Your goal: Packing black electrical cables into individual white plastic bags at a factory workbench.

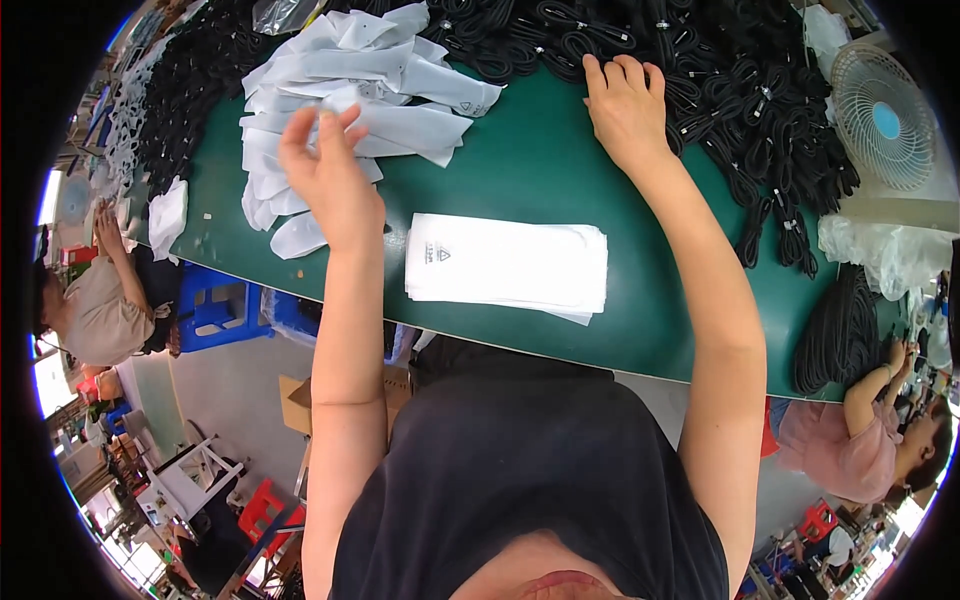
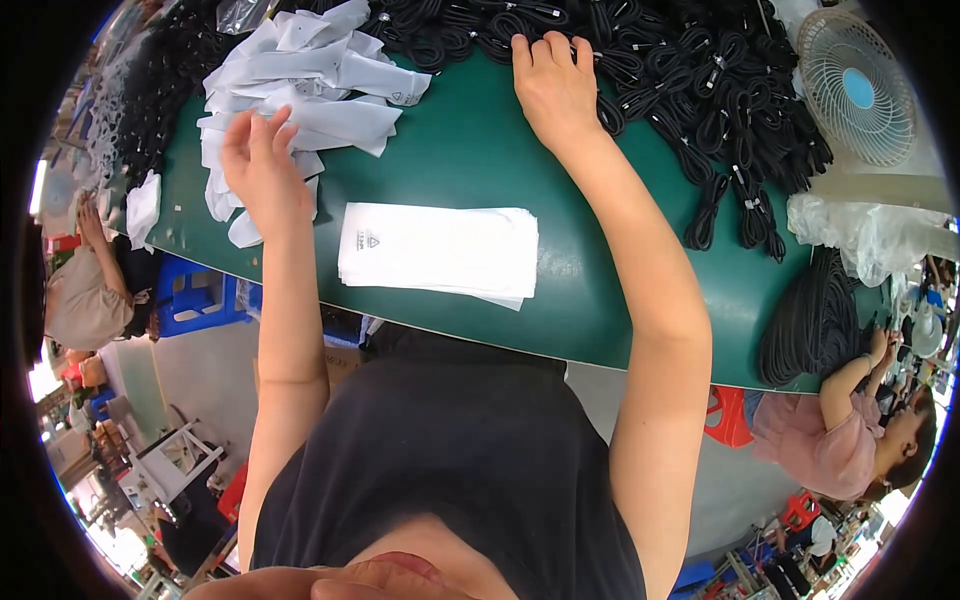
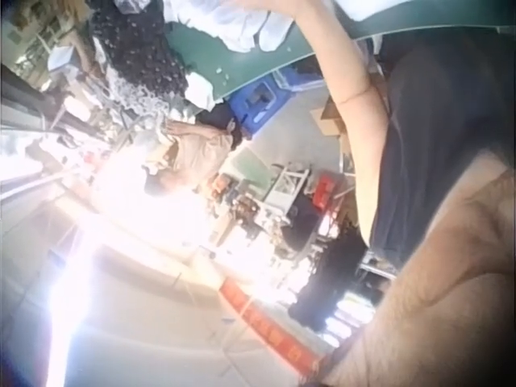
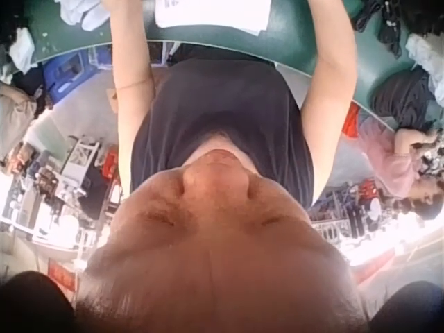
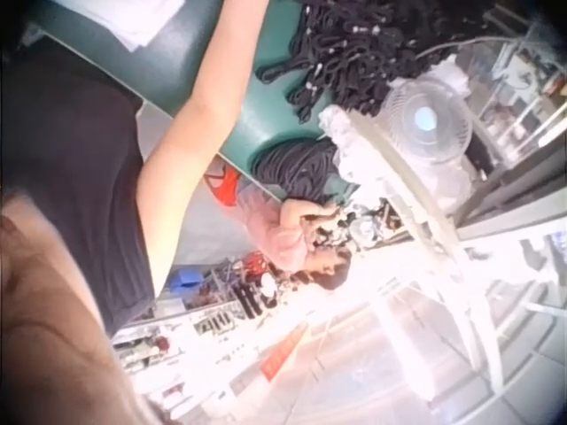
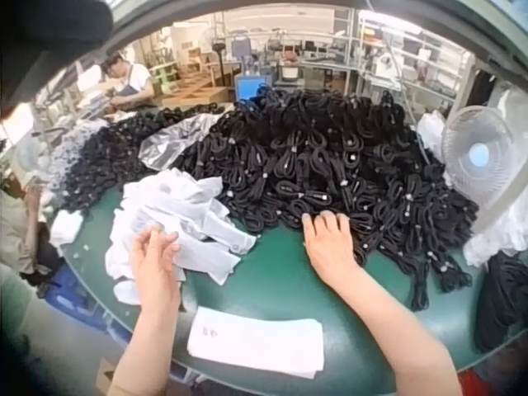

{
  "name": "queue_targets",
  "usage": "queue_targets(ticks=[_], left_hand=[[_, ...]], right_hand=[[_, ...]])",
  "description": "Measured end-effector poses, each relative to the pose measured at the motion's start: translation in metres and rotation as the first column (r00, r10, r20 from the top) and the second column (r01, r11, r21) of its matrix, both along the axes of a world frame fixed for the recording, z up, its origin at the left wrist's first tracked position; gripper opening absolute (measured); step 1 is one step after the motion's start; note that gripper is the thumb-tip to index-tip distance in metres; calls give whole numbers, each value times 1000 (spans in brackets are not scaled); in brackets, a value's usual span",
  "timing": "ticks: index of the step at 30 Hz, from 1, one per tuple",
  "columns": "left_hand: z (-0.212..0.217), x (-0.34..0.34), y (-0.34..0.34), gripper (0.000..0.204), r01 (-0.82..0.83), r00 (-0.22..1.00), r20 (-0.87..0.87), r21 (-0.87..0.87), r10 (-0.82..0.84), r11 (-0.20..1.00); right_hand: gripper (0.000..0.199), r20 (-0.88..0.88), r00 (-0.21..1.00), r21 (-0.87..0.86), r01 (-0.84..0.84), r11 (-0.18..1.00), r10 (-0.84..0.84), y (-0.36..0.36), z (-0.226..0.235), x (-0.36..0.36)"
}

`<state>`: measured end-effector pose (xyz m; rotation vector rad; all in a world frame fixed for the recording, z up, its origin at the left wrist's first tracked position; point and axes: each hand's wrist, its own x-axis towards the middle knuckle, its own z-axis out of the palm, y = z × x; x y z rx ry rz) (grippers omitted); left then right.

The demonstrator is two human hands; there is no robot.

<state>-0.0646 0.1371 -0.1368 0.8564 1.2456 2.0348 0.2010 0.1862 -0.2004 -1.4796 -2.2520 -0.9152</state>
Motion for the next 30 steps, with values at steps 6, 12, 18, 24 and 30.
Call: queue_targets(ticks=[6,12,18,24,30], left_hand=[[-9,26,-64,16,565,408,-769,-210,-492,798],[-43,51,-84,20,586,-22,-884,-391,-467,710],[-45,47,-81,9,655,233,-795,-297,-560,694],[-39,41,-80,8,674,370,-589,-362,-719,644],[-38,41,-82,7,710,380,-550,-342,-744,615]], right_hand=[[40,-296,948,18,-113,993,113,-17,15,-1],[40,-666,731,-152,-328,932,148,-85,51,-4],[42,-850,526,-265,-479,837,32,-166,65,26],[43,-758,592,-125,-546,829,275,-192,54,30],[41,-665,636,-146,-625,767,392,-192,46,21]])
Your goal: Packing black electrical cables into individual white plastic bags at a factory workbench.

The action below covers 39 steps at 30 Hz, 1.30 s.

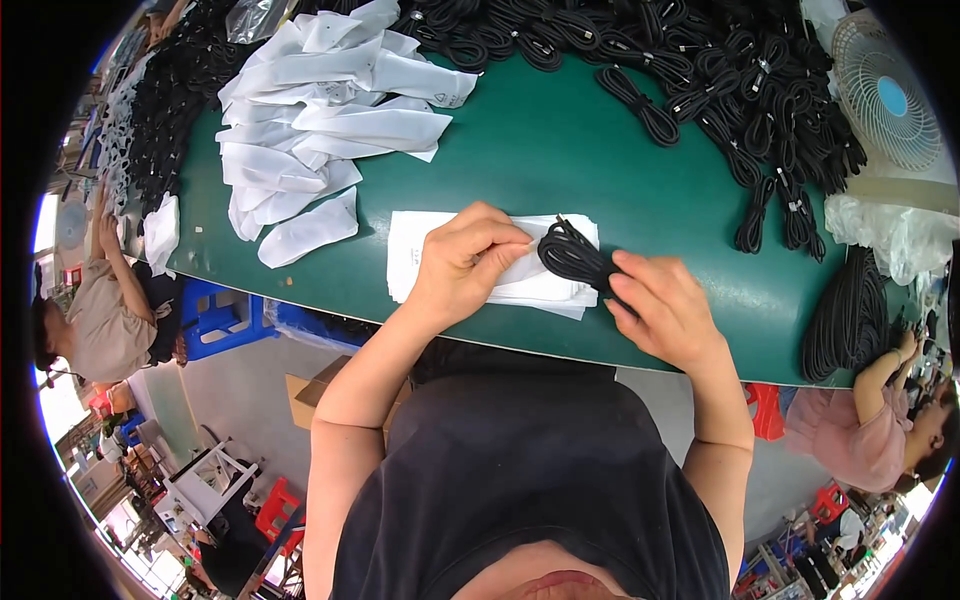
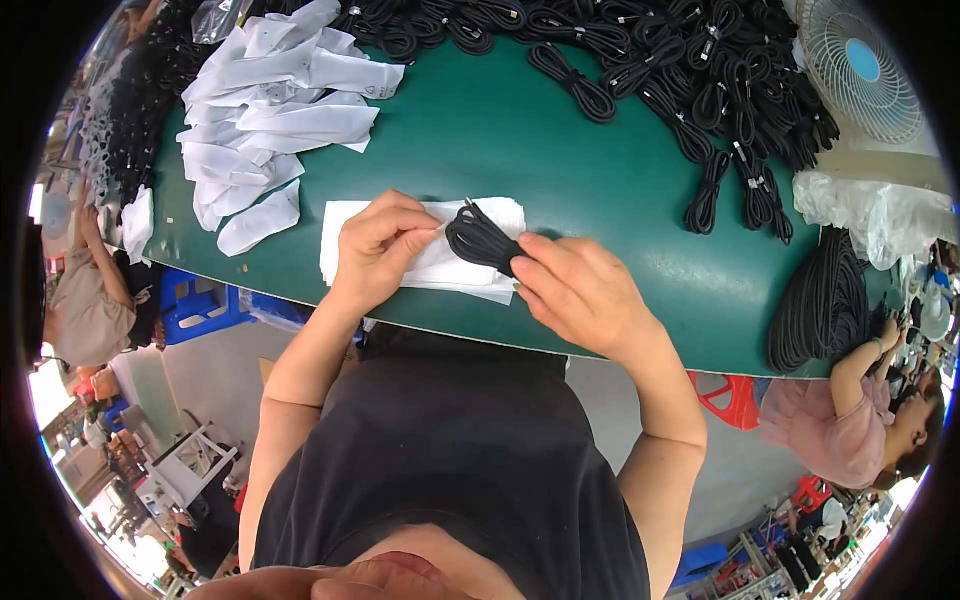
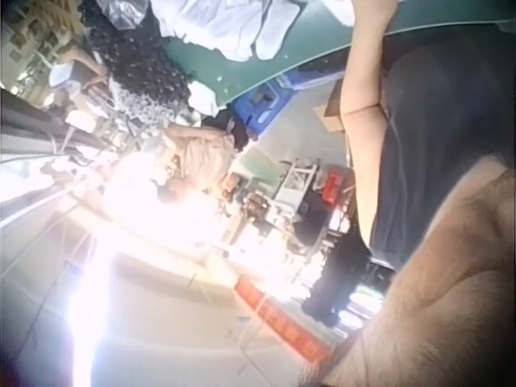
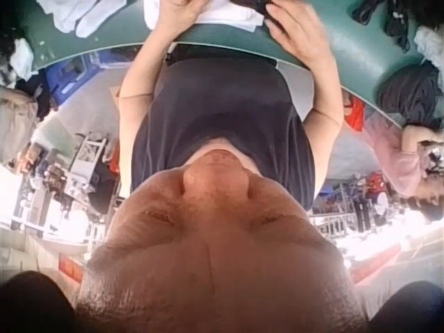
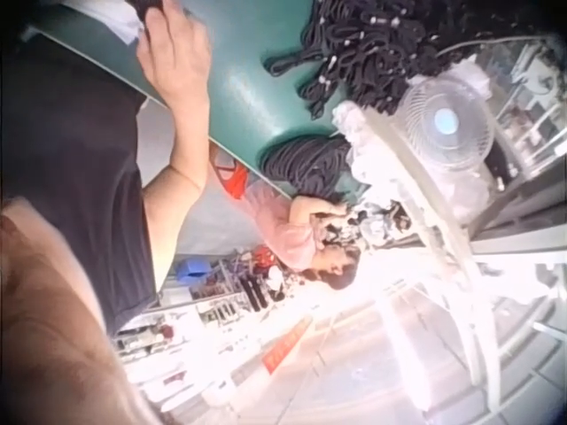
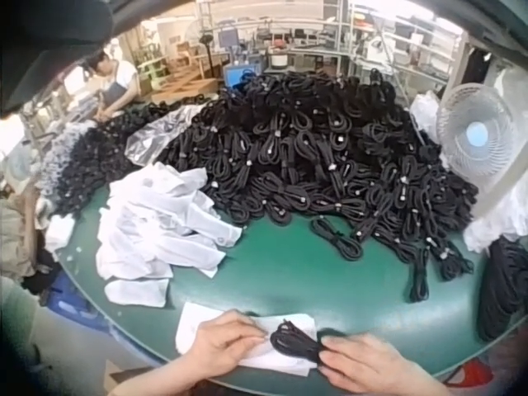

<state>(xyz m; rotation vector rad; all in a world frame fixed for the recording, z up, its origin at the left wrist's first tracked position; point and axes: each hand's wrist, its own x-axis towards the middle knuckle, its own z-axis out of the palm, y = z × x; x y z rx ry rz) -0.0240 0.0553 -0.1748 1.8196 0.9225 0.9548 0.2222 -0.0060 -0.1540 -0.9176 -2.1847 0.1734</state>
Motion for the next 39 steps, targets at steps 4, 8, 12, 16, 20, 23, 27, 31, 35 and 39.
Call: queue_targets(ticks=[4,8,12,16,20,23,27,31,35,39], left_hand=[[-2,-2,-1,6,-33,998,58,-79,38,996],[-3,-3,-1,5,-27,996,77,-82,34,996],[-3,-6,-1,6,-17,998,65,-63,21,998],[-3,-6,-1,6,18,998,69,-24,-16,1000],[-5,-8,-1,7,35,997,72,12,-36,999],[-3,-8,-2,7,34,996,85,0,-33,999],[-6,-8,-2,8,10,992,122,18,-12,1000],[-6,-8,-2,8,3,991,133,13,-5,1000],[-5,-7,-3,8,-5,991,137,-16,7,1000],[-6,-7,-4,8,-14,988,152,-27,18,1000]], right_hand=[[34,172,984,147,-66,987,41,-4,2,-1],[31,170,974,179,-179,967,149,-5,3,-3],[30,56,985,67,-169,983,165,-5,2,0],[30,-181,981,-235,-117,965,75,-2,2,0],[28,-449,855,-635,-101,766,-260,-1,-6,1],[26,-479,753,-812,-184,554,-452,-5,-7,-5],[28,-509,503,-852,-408,328,-698,-7,-2,-14],[28,-449,515,-875,-420,242,-730,-12,5,-15],[25,-457,777,-786,-124,605,-434,-16,-1,-16],[33,-297,948,-347,4,938,-114,-9,-1,-15]])
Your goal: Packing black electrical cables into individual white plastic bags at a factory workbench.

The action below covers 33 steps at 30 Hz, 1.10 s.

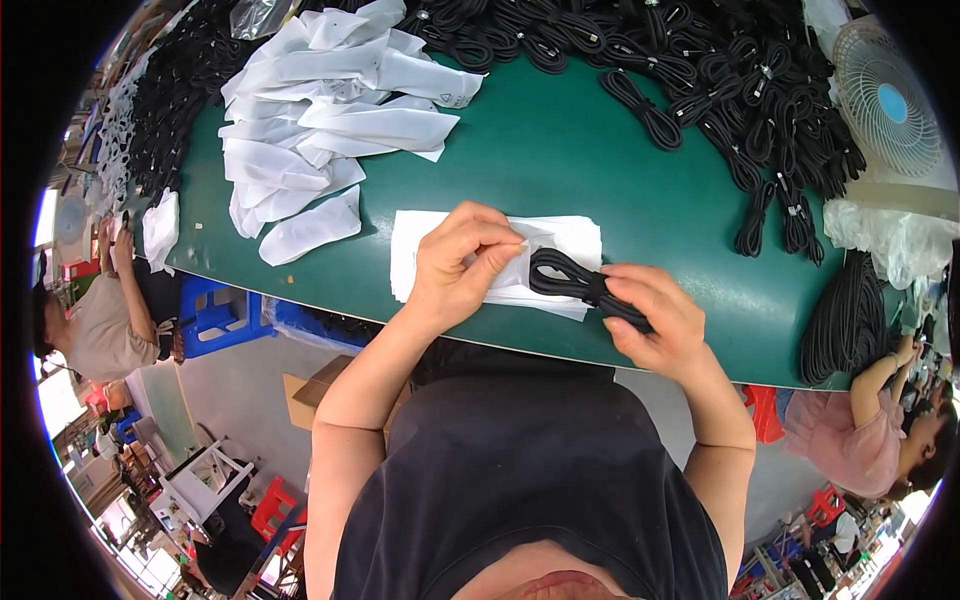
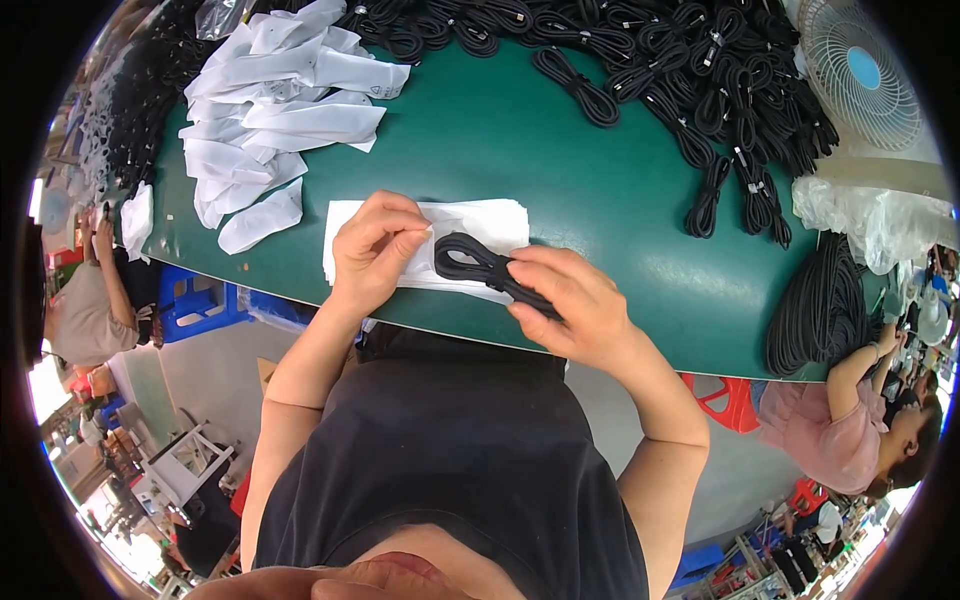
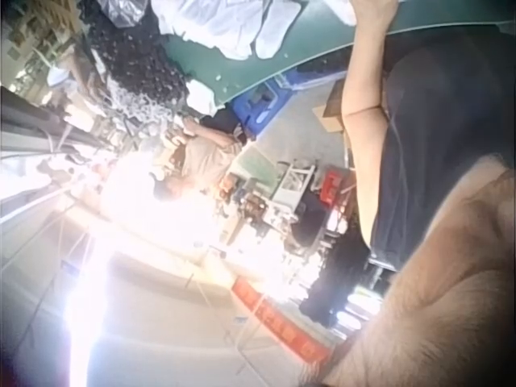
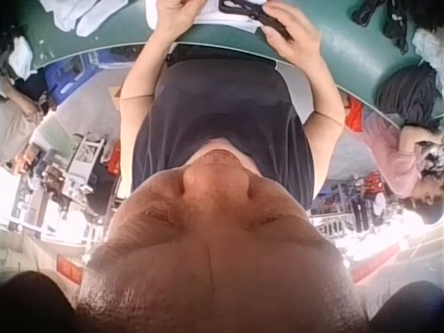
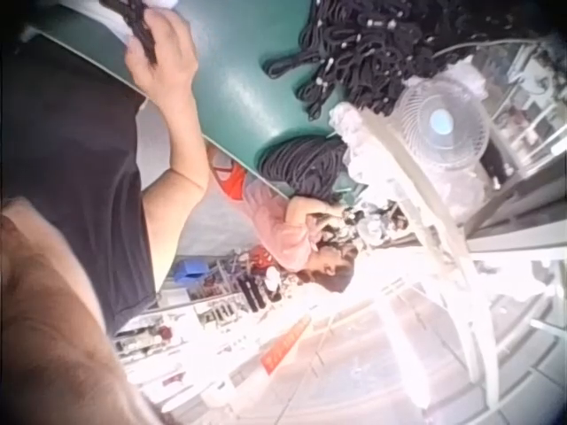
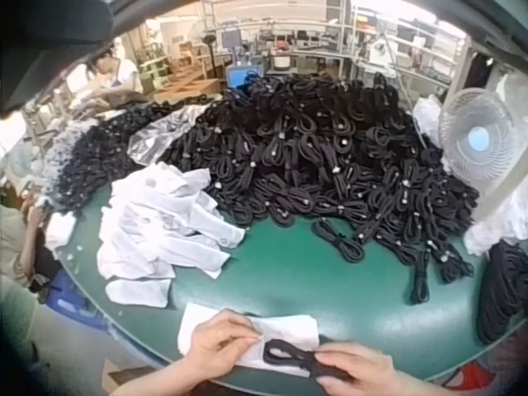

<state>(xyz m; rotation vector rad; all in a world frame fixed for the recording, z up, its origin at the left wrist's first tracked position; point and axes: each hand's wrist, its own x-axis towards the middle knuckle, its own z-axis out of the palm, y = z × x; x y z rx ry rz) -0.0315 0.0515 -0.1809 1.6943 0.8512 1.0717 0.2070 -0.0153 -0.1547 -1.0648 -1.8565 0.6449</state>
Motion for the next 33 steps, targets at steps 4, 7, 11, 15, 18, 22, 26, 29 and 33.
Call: queue_targets(ticks=[4,7,11,15,18,22,26,29,33], left_hand=[[-2,-1,0,8,-6,1000,11,15,6,1000],[-2,-1,1,8,3,1000,15,35,-3,999],[-1,-1,0,8,3,1000,-5,66,-2,998],[2,-2,2,7,23,999,-39,119,-19,993],[6,-4,7,5,8,1000,-29,159,-4,987],[7,-8,7,7,21,1000,8,111,-22,994],[18,-4,2,6,-9,1000,20,129,7,992],[26,3,5,6,8,999,47,173,-17,985],[47,10,7,7,55,992,97,208,-77,976]], right_hand=[[33,64,997,121,-47,992,40,3,0,-4],[31,-99,989,-256,80,963,-109,-3,-2,-6],[33,8,1000,-125,22,992,-21,6,7,-9],[39,160,977,119,-160,980,140,16,17,-12],[39,230,957,193,-221,956,175,23,28,-12],[38,290,940,214,-245,946,178,29,38,-18],[39,357,917,221,-270,937,180,27,44,-27],[43,342,935,224,-175,959,91,35,49,-29],[59,279,959,244,-127,961,55,42,62,-37]])
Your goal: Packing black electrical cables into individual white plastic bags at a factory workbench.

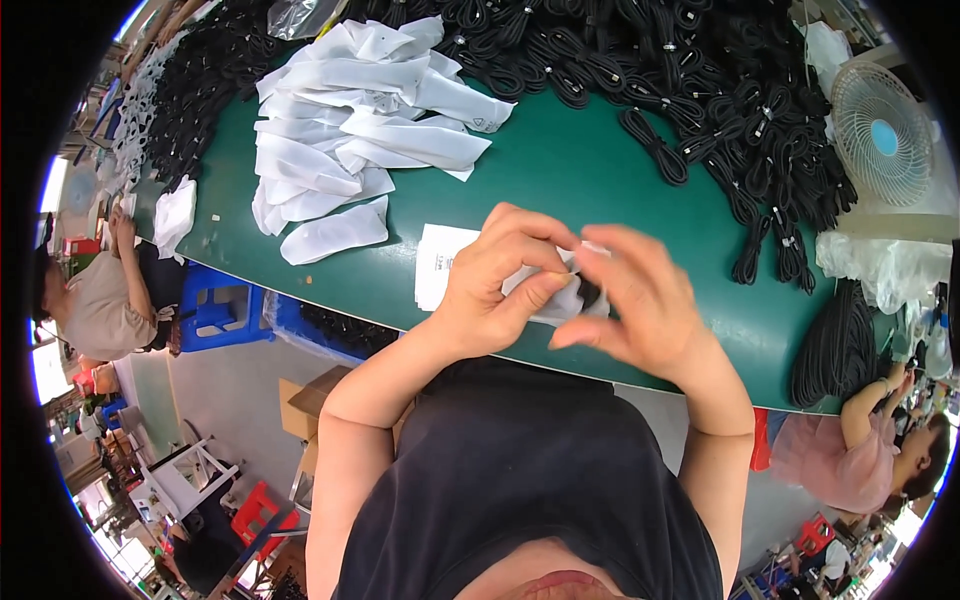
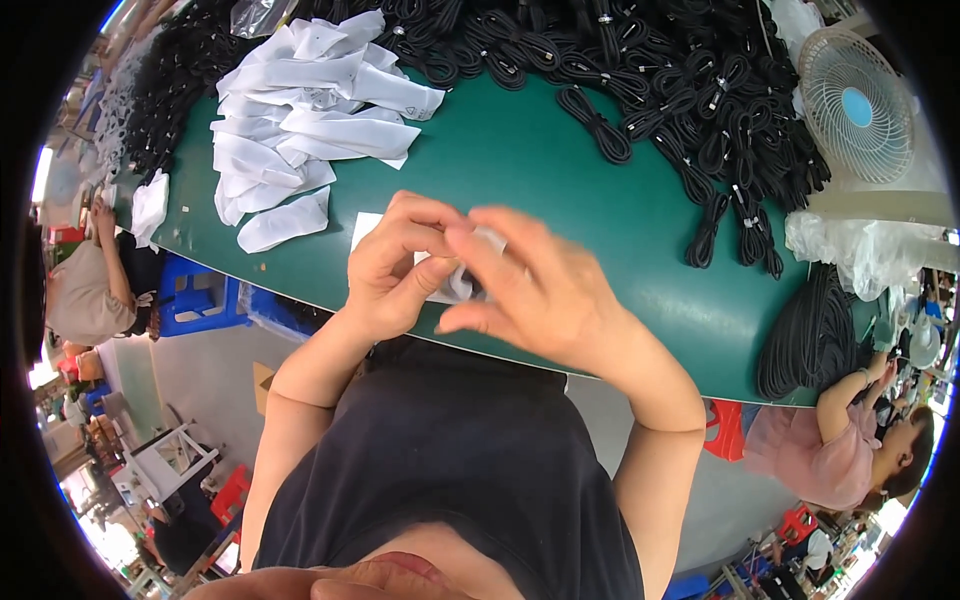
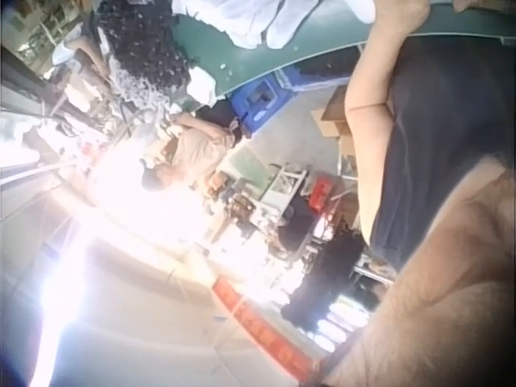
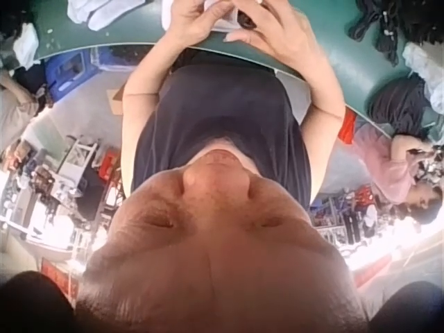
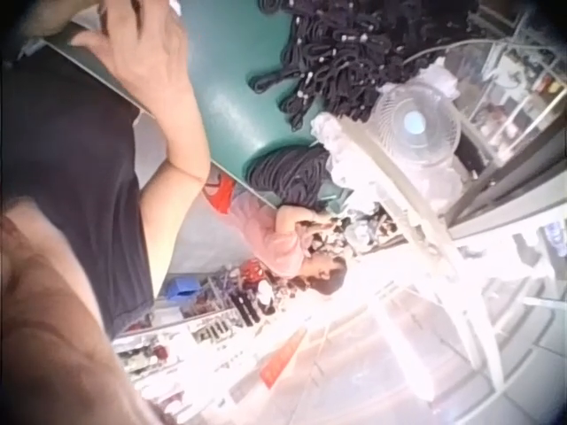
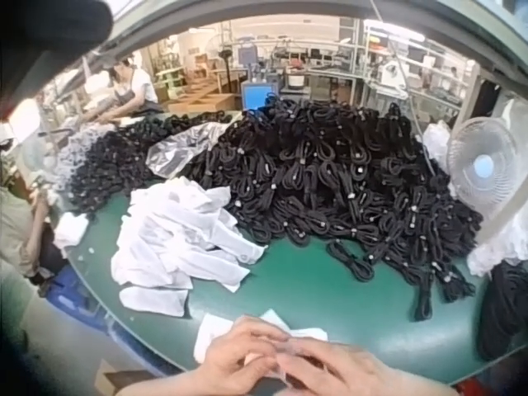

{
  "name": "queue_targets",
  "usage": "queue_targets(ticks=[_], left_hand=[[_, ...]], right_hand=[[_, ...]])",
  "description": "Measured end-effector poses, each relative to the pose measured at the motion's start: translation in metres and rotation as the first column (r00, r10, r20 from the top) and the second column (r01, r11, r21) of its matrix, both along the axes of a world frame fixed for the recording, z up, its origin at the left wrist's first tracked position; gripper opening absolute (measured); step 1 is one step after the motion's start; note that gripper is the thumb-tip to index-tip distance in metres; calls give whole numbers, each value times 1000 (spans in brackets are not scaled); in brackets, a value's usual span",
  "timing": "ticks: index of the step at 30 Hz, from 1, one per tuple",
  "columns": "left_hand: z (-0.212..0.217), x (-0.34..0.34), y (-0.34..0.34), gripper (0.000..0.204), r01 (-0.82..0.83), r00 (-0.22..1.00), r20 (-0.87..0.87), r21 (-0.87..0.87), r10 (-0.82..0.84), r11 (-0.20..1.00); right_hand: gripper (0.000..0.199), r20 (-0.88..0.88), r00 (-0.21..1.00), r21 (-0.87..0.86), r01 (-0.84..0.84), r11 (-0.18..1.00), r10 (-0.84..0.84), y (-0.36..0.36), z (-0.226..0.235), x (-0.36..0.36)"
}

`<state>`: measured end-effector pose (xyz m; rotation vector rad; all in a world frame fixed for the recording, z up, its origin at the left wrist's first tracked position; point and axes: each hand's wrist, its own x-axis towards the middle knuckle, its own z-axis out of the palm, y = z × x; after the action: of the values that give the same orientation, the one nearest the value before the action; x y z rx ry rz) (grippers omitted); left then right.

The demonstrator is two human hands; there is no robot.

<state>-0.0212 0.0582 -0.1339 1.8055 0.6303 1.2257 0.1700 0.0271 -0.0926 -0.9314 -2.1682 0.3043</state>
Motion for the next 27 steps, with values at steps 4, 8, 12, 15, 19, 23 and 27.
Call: queue_targets(ticks=[4,8,12,15,19,23,27], left_hand=[[13,2,5,6,1,993,114,-47,4,999],[19,-5,27,10,-59,881,412,-397,235,916],[2,-28,79,16,-164,705,573,-441,417,883],[-6,-40,95,23,-428,547,504,-518,668,741],[-8,-41,70,24,-708,538,216,-409,815,576],[-3,-23,11,21,-315,896,-304,82,325,946],[-34,8,-7,21,26,863,-495,244,102,969]], right_hand=[[55,-144,988,75,63,995,-52,21,0,5],[34,-41,943,81,333,940,-330,68,-22,8],[30,229,863,211,408,888,-451,131,-71,3],[39,478,747,37,509,860,-462,163,-91,-8],[39,543,636,-16,660,751,-548,177,-100,-14],[38,511,632,95,633,768,-583,146,-99,-13],[32,525,693,49,555,830,-494,107,-90,20]])
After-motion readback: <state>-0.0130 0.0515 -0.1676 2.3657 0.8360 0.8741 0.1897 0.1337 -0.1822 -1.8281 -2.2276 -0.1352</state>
